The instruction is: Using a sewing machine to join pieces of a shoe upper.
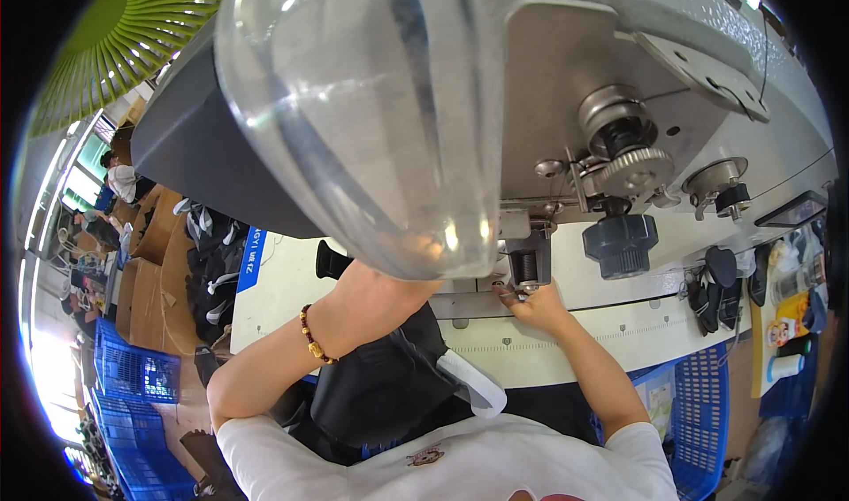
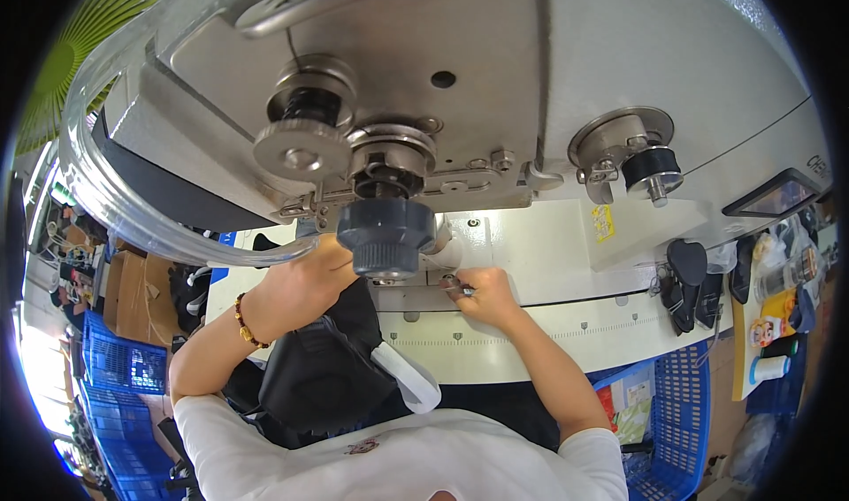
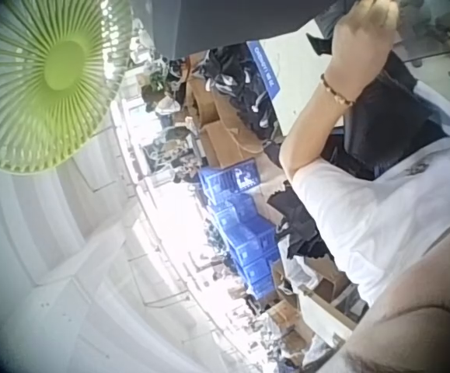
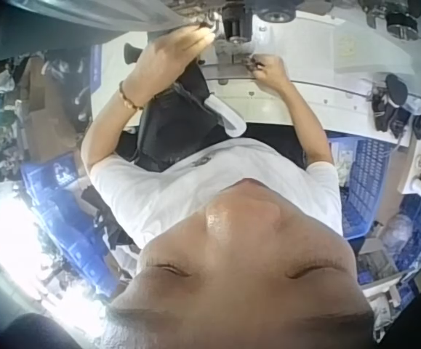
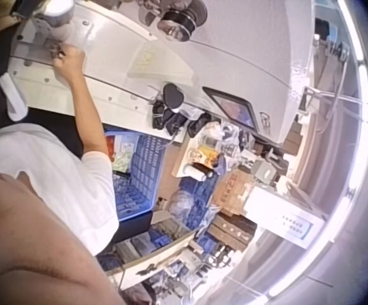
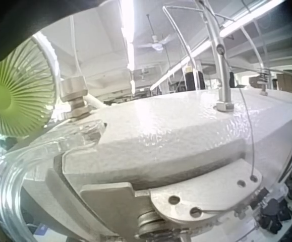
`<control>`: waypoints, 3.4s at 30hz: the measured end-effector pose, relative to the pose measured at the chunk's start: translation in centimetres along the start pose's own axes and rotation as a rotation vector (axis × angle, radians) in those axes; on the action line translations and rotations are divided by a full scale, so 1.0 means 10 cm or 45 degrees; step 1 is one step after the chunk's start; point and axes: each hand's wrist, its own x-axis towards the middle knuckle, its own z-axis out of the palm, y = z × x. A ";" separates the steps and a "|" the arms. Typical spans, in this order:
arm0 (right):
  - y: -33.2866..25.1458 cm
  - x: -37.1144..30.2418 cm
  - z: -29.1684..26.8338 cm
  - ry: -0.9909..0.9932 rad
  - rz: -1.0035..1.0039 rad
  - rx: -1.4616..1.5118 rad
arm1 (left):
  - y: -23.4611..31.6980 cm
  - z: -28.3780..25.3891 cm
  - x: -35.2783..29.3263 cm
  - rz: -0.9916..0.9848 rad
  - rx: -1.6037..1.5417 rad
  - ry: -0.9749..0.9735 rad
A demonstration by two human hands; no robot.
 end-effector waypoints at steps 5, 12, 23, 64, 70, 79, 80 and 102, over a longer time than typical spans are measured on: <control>-0.03 0.01 0.00 0.024 0.003 0.021 | -0.03 0.00 0.01 -0.114 -0.094 -0.087; 0.02 0.00 0.03 0.046 -0.010 0.006 | -0.07 0.03 0.04 -0.044 0.007 -0.007; 0.04 0.01 0.02 0.037 -0.081 -0.030 | -0.09 0.06 0.03 -0.040 0.144 0.005; -1.36 -0.10 0.15 0.122 -0.008 0.299 | -0.49 0.20 0.04 -0.908 -1.126 -0.314; -1.24 -0.17 0.15 0.094 0.079 0.560 | -0.39 0.22 0.13 -1.045 -1.818 -0.245; -1.25 -0.18 0.18 0.069 0.199 0.801 | -0.38 0.17 0.15 -1.153 -1.795 -0.254; -1.26 -0.17 0.16 0.072 0.184 0.797 | -0.36 0.12 0.18 -1.142 -1.786 -0.198; -1.23 0.01 0.12 0.148 0.129 0.643 | -0.76 0.55 -0.03 -0.768 -1.557 0.015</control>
